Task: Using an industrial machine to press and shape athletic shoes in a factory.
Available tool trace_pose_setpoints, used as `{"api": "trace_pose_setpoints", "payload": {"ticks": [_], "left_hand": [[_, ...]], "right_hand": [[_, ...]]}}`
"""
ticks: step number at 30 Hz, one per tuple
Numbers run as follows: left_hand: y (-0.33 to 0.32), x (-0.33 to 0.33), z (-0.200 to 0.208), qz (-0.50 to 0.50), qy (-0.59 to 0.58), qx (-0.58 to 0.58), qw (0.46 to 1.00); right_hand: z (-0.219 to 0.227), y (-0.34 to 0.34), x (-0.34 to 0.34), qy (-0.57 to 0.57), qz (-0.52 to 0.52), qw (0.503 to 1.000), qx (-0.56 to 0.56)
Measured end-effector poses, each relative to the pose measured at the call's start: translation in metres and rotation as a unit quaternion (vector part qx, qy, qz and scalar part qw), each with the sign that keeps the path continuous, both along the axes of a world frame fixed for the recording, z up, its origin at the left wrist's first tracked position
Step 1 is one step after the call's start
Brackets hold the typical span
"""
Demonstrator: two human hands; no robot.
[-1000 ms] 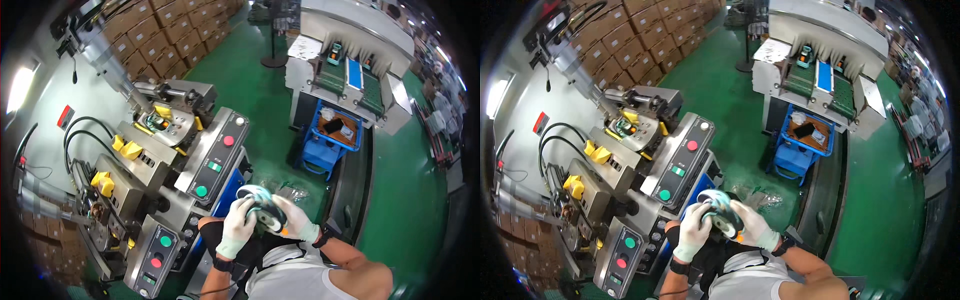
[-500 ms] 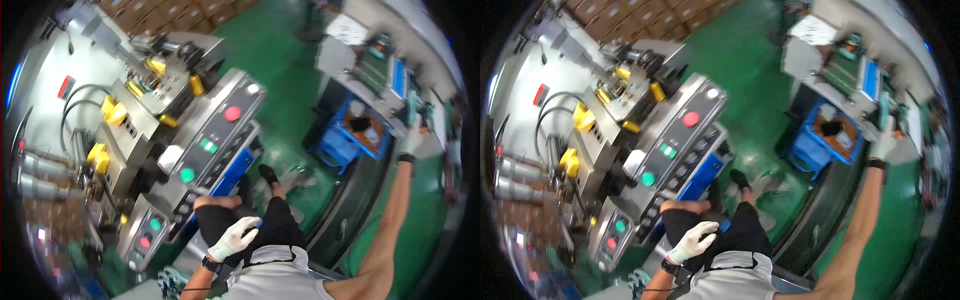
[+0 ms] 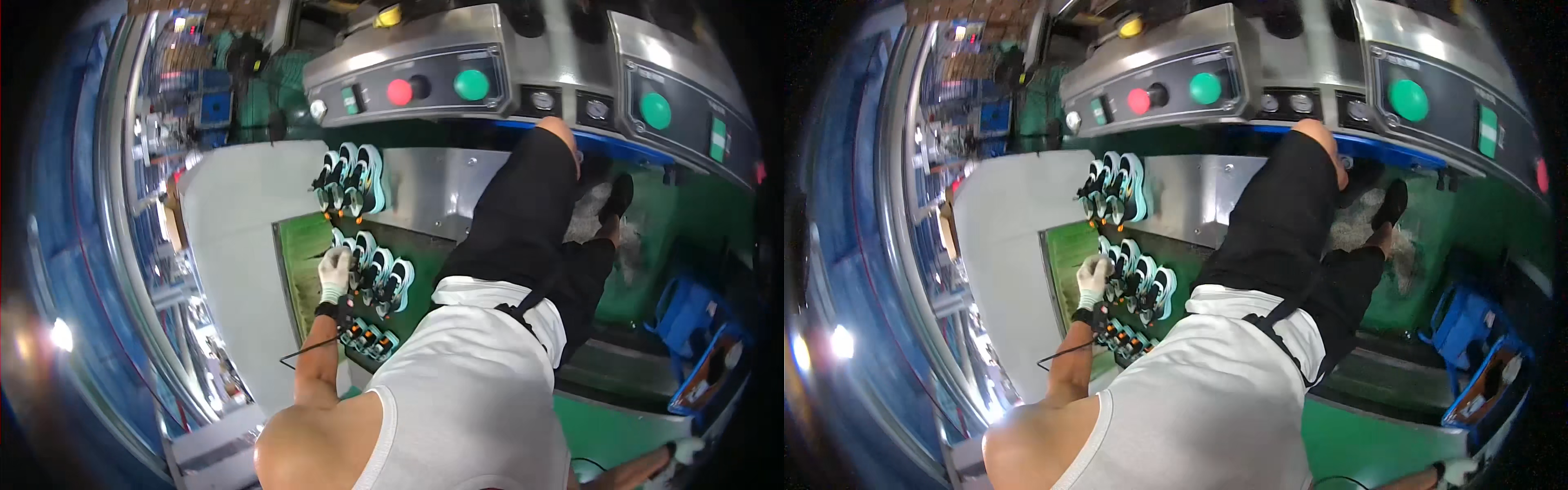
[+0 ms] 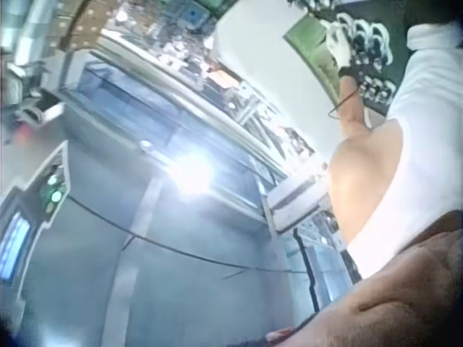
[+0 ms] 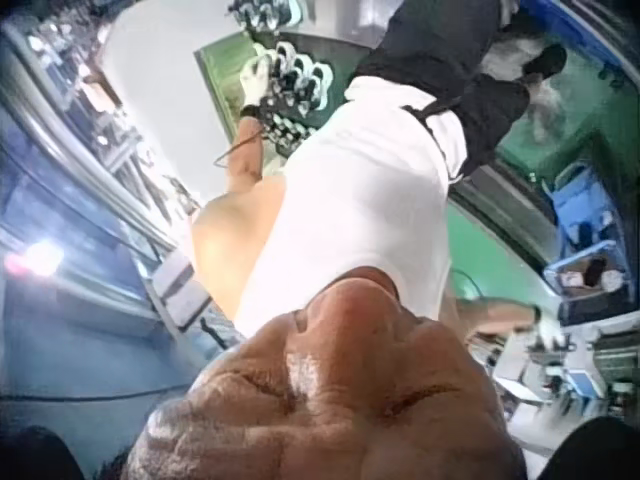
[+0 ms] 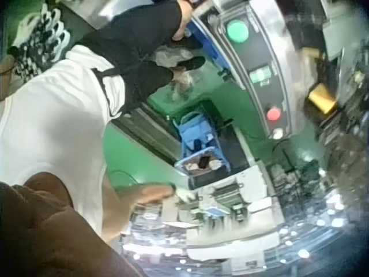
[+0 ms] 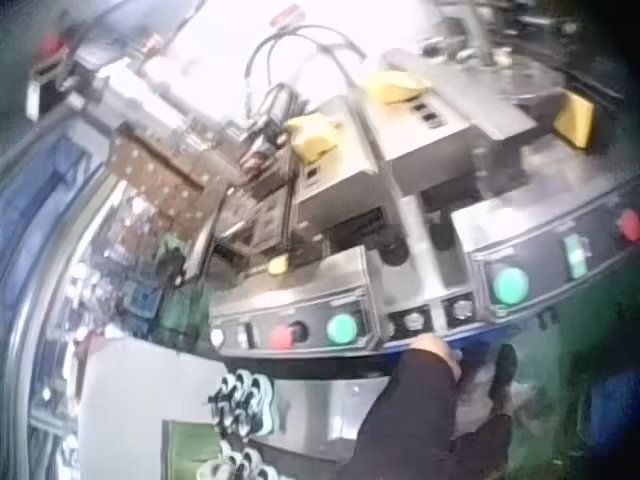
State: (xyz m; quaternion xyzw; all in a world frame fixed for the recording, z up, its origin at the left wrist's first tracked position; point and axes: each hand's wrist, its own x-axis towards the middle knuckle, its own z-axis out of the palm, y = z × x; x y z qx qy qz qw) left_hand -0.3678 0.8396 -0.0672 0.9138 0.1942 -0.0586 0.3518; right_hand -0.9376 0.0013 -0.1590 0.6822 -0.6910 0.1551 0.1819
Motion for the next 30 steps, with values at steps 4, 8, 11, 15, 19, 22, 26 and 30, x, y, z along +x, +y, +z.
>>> {"api": "trace_pose_setpoints", "payload": {"ticks": [4,8,11,15,19,22,26,30], "left_hand": [[0.054,-0.03,-0.025,-0.077,0.086,0.167,0.979],[0.032,-0.113,-0.078,-0.174,0.232,0.181,0.94],[0.027,-0.133,-0.134,-0.152,0.194,0.273,0.93],[0.011,-0.095,-0.099,-0.113,0.224,0.133,0.959],[-0.041,-0.041,-0.048,-0.059,0.143,-0.05,0.987],[-0.09,0.009,0.009,-0.103,0.02,-0.228,0.968],[-0.137,0.088,0.056,-0.385,-0.085,-0.377,0.838],[-0.184,0.165,0.106,-0.618,-0.037,-0.414,0.667]], "right_hand": [[-0.121,0.085,0.096,-0.376,0.016,0.899,0.222],[-0.117,0.188,0.279,-0.544,0.07,0.728,0.412],[-0.082,0.215,0.348,-0.463,0.207,0.697,0.508],[-0.004,0.273,0.441,-0.427,0.374,0.639,0.519],[0.075,0.357,0.542,-0.361,0.382,0.533,0.663],[0.089,0.413,0.605,-0.357,0.486,0.388,0.697],[0.05,0.425,0.639,-0.251,0.366,0.137,0.886],[0.08,0.445,0.636,-0.246,0.404,0.051,0.879]]}}
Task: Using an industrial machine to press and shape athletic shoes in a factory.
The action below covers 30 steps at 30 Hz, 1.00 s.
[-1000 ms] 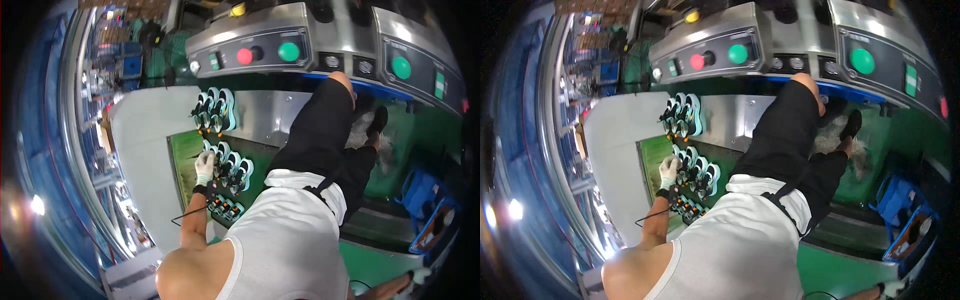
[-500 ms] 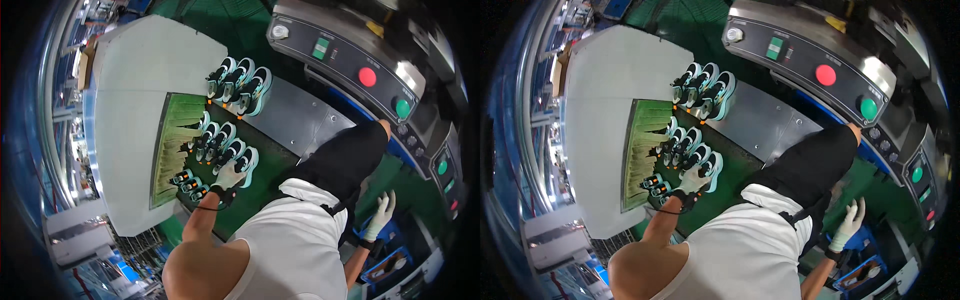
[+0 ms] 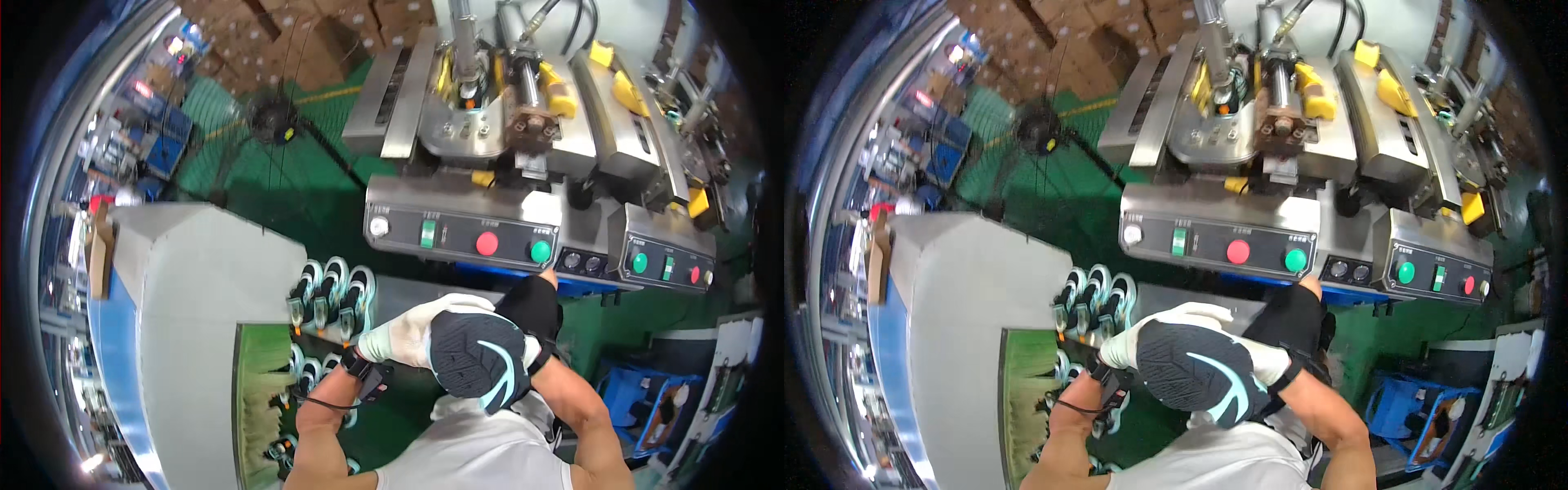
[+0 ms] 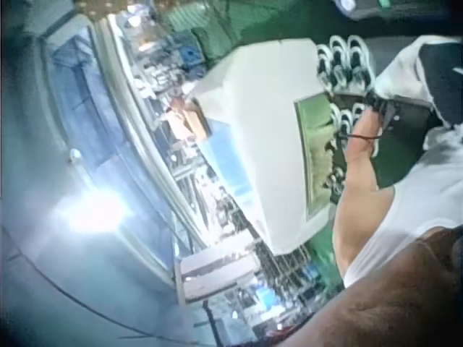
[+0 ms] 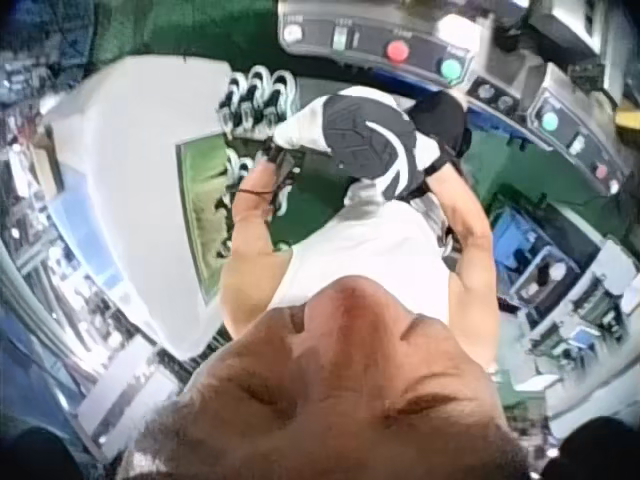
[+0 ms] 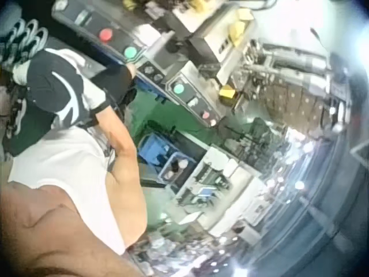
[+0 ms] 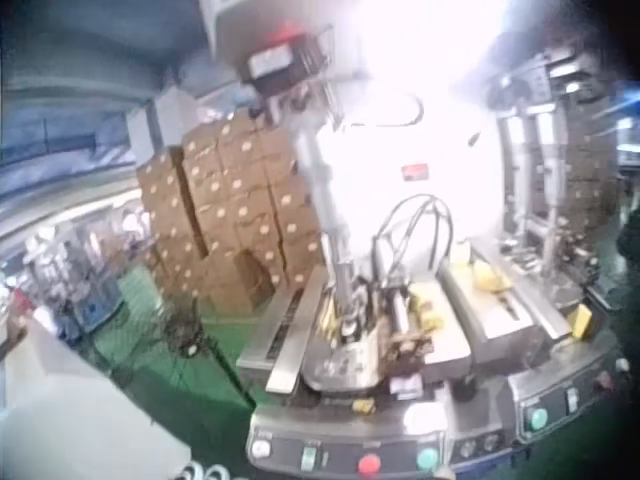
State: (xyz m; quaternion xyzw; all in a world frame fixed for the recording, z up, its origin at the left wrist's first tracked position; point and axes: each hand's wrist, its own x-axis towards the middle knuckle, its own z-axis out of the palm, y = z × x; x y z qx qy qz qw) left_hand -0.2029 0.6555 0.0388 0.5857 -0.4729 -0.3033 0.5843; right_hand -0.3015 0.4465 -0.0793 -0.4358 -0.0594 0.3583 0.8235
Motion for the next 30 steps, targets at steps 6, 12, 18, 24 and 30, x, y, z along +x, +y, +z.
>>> {"api": "trace_pose_setpoints", "payload": {"ticks": [6,12,18,24,30], "left_hand": [[-0.034,0.084,0.047,0.173,-0.09,0.062,0.979],[-0.095,0.222,0.024,0.255,-0.443,0.103,0.853],[-0.181,0.304,-0.014,0.341,-0.269,0.285,0.855],[-0.218,0.382,-0.057,0.385,-0.261,0.414,0.782],[-0.194,0.415,-0.04,0.413,-0.301,0.429,0.745]], "right_hand": [[0.119,-0.022,-0.003,0.055,-0.342,0.931,0.118],[0.03,-0.083,-0.081,-0.03,-0.42,0.906,0.047],[-0.017,-0.106,-0.127,0.124,-0.489,0.836,0.216],[-0.056,-0.102,-0.177,0.158,-0.503,0.811,0.253],[-0.04,-0.097,-0.165,0.185,-0.542,0.807,0.148]]}}
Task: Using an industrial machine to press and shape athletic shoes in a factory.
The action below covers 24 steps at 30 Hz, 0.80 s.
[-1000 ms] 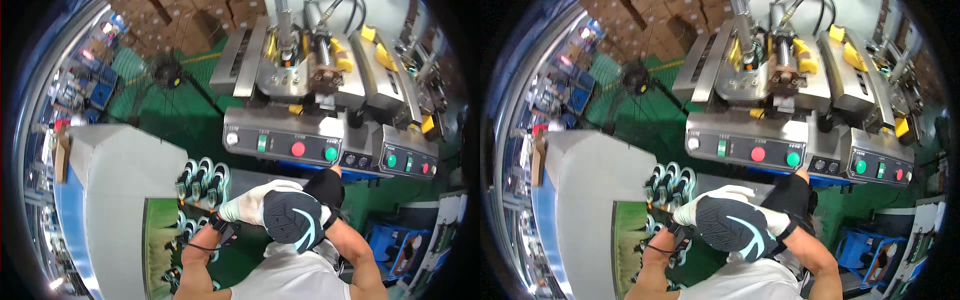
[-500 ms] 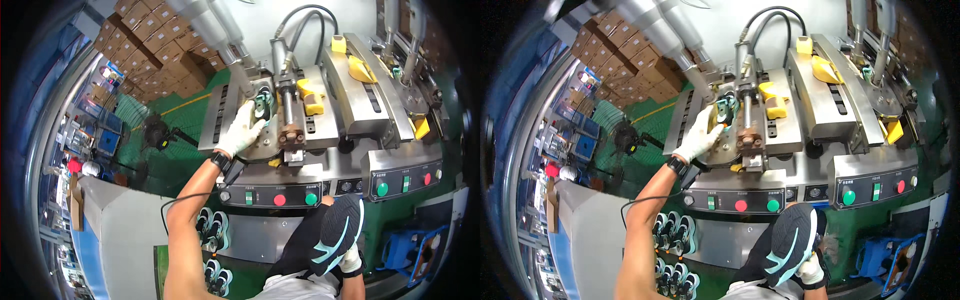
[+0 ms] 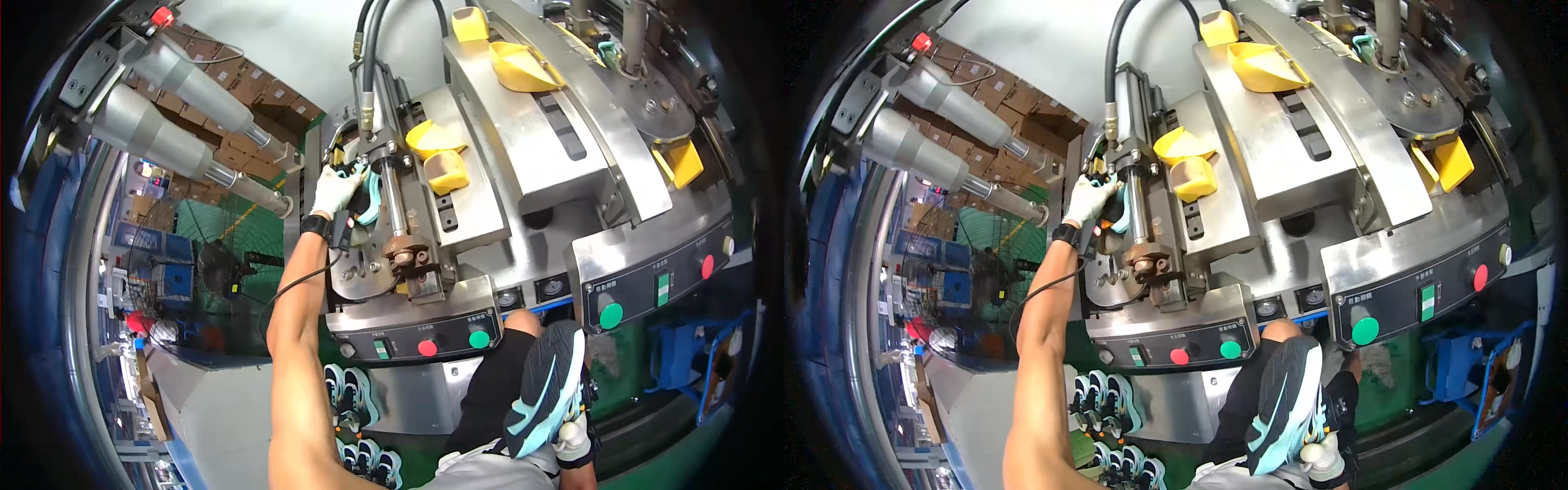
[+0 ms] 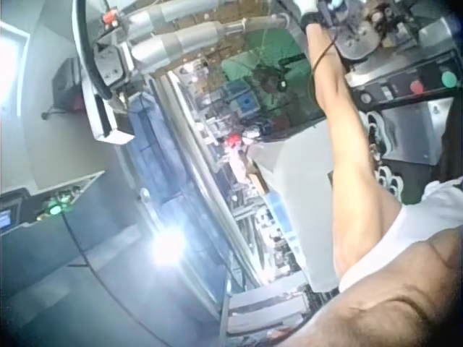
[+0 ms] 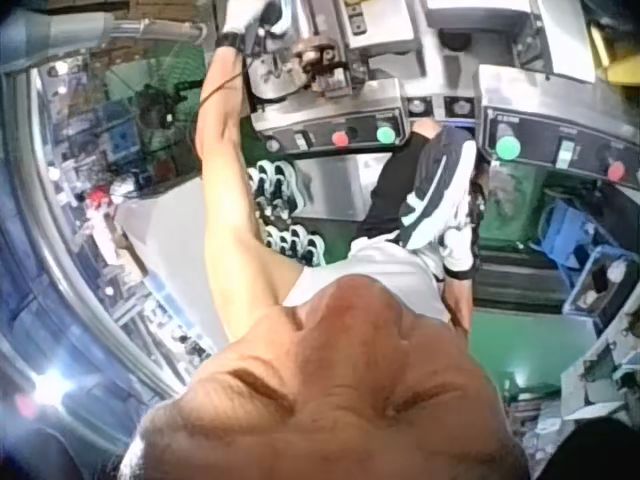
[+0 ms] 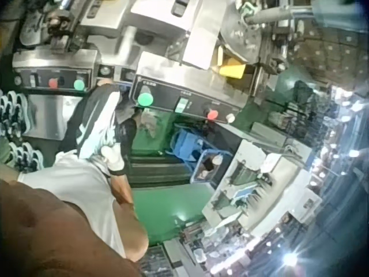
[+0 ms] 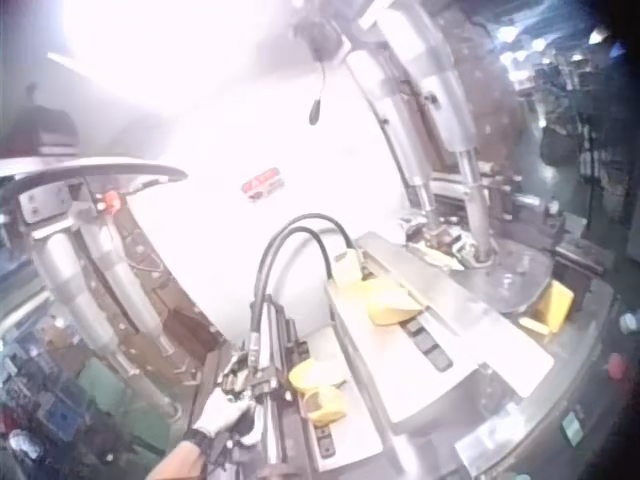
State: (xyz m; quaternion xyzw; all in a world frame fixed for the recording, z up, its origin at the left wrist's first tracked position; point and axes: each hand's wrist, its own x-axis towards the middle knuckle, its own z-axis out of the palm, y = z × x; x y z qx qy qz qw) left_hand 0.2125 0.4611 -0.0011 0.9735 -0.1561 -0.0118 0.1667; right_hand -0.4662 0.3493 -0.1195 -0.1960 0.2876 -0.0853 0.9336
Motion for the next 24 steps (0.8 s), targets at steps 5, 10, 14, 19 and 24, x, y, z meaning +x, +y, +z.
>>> {"api": "trace_pose_setpoints", "payload": {"ticks": [5,10,14,19,24], "left_hand": [[0.018,-0.068,0.065,-0.044,0.046,-0.214,0.975],[0.106,-0.173,0.089,-0.06,0.011,-0.381,0.922],[0.202,-0.297,0.063,-0.035,0.015,-0.383,0.923],[0.292,-0.431,-0.044,0.113,0.116,-0.402,0.901],[0.324,-0.494,-0.129,0.172,0.093,-0.214,0.957]], "right_hand": [[0.046,0.002,0.058,-0.058,-0.035,0.991,-0.114],[0.079,0.013,0.099,-0.063,-0.057,0.981,-0.177],[0.122,0.021,0.146,-0.032,0.028,0.971,-0.234],[0.16,0.026,0.258,-0.019,0.066,0.9,-0.431],[0.209,0.031,0.446,-0.091,0.245,0.917,-0.3]]}}
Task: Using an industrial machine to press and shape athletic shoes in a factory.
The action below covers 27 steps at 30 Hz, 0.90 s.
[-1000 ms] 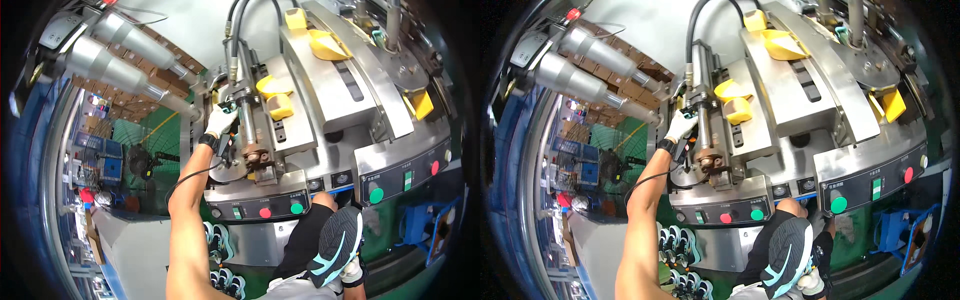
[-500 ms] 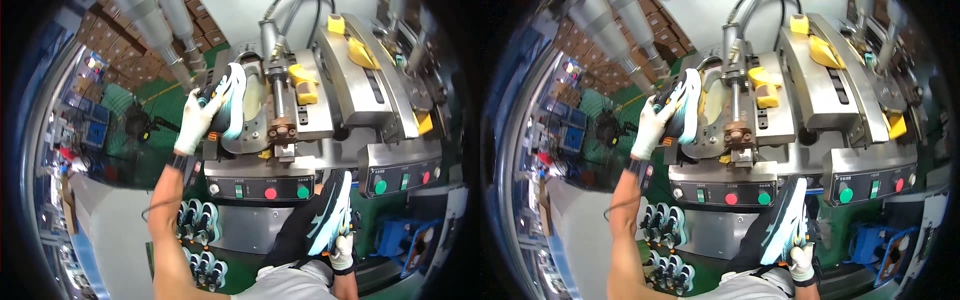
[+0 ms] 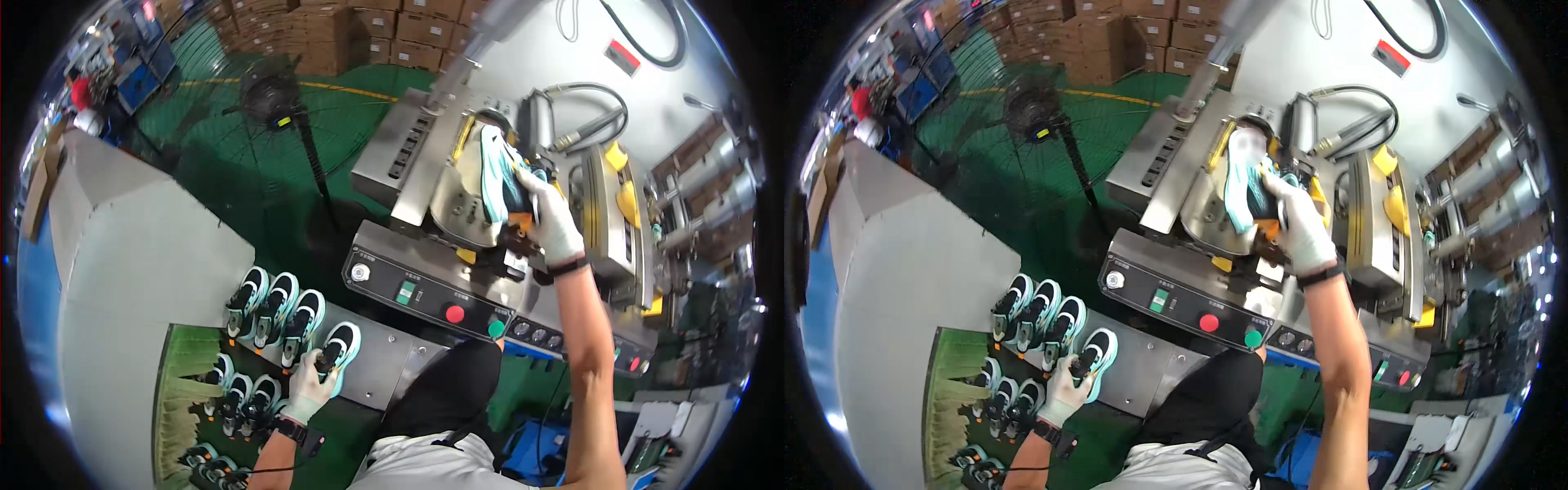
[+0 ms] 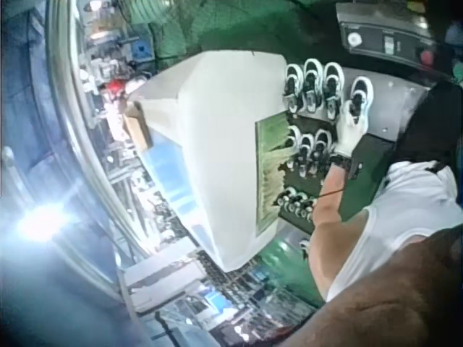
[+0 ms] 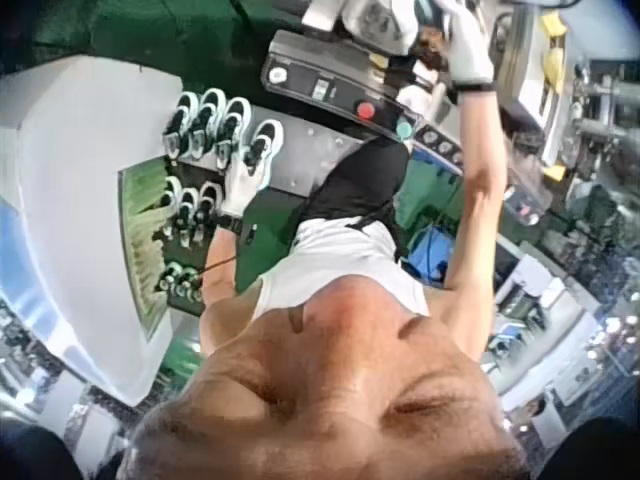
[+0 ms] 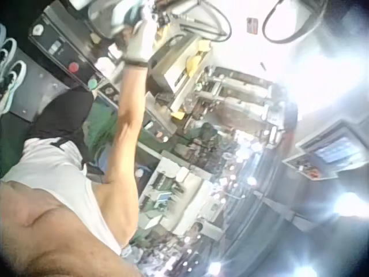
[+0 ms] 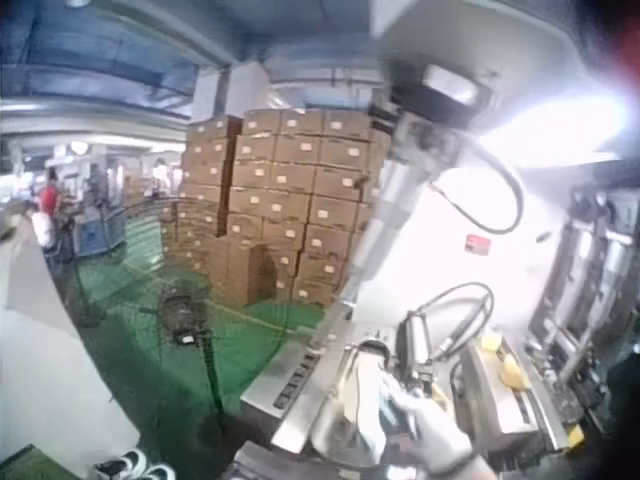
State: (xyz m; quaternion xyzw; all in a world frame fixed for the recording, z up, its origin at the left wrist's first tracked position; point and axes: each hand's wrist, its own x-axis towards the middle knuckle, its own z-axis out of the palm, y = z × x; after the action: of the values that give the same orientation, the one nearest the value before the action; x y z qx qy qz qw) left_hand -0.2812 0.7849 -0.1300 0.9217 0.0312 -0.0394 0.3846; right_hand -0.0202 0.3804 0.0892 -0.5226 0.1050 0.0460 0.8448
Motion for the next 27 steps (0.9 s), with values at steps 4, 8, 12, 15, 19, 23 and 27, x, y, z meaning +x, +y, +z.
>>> {"api": "trace_pose_setpoints", "payload": {"ticks": [4,8,12,15,19,23,27], "left_hand": [[0.01,-0.016,-0.044,-0.016,0.016,0.049,0.999],[0.018,-0.016,-0.047,-0.032,-0.006,-0.008,0.999],[0.022,-0.015,-0.05,-0.071,-0.013,-0.054,0.996],[0.017,-0.015,-0.048,-0.07,-0.03,-0.078,0.994],[0.01,-0.009,-0.05,-0.05,-0.035,-0.091,0.994],[0.015,-0.019,-0.054,-0.04,-0.069,-0.07,0.994],[0.022,-0.022,-0.056,-0.048,-0.064,-0.053,0.995]], "right_hand": [[-0.053,-0.023,0.126,0.071,-0.002,0.969,-0.238],[-0.13,-0.048,0.199,0.051,-0.001,0.885,-0.463],[-0.17,-0.06,0.226,0.011,-0.049,0.736,-0.675],[-0.139,-0.061,0.204,0.082,0.075,0.821,-0.56],[-0.077,-0.042,0.177,0.105,0.148,0.839,-0.512],[-0.041,0.032,0.047,-0.222,0.074,0.715,-0.659],[-0.061,0.079,-0.131,-0.263,0.051,0.743,-0.613]]}}
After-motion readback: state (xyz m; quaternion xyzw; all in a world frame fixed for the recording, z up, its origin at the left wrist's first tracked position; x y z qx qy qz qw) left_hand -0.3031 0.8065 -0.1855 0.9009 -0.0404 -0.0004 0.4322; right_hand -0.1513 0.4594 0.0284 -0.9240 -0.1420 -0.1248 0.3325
